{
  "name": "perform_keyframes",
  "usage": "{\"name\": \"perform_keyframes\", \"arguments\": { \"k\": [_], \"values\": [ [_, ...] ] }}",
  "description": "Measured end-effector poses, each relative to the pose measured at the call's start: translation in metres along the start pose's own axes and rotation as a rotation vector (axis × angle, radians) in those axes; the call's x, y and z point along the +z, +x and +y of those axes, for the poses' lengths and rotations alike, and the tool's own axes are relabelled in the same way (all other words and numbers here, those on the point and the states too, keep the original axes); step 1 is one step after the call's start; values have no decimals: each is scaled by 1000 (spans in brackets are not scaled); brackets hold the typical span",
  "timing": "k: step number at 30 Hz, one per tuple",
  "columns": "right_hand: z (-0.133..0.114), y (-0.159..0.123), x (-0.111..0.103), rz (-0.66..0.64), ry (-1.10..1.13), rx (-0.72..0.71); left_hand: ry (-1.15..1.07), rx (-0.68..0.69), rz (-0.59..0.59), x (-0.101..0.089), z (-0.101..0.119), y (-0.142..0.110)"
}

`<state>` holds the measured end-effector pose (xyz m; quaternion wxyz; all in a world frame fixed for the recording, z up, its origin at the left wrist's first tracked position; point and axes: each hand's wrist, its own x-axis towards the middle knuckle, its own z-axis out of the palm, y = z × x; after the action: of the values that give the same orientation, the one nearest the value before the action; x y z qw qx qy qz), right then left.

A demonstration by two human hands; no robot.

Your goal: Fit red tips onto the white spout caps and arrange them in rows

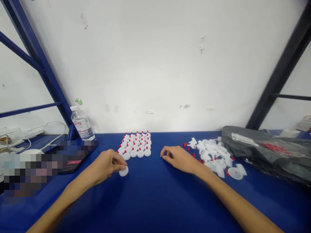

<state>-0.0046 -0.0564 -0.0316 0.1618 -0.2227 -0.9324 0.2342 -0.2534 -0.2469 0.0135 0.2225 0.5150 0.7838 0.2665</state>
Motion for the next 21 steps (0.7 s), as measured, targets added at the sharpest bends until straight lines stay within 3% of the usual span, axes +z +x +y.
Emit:
{"name": "perform_keyframes", "arguments": {
  "k": [3, 6, 10, 13, 18, 21],
  "values": [
    [-1, 0, 1, 9, -14, -8, 11, -29, 68, -14, -16, -8],
    [-3, 0, 1, 18, -33, -14, 52, 28, 108, -19, -30, -6],
    [-2, 1, -7, 49, -50, -20, 201, 143, 309, -11, -47, 4],
    [6, 2, -29, 145, -76, 17, 269, 204, 396, -4, -52, 6],
    [35, -10, -80, 379, -191, 196, 481, 237, 616, 13, -26, -9],
    [55, -20, -97, 394, -253, 280, 468, 416, 550, 39, 8, -12]
  ]
}}
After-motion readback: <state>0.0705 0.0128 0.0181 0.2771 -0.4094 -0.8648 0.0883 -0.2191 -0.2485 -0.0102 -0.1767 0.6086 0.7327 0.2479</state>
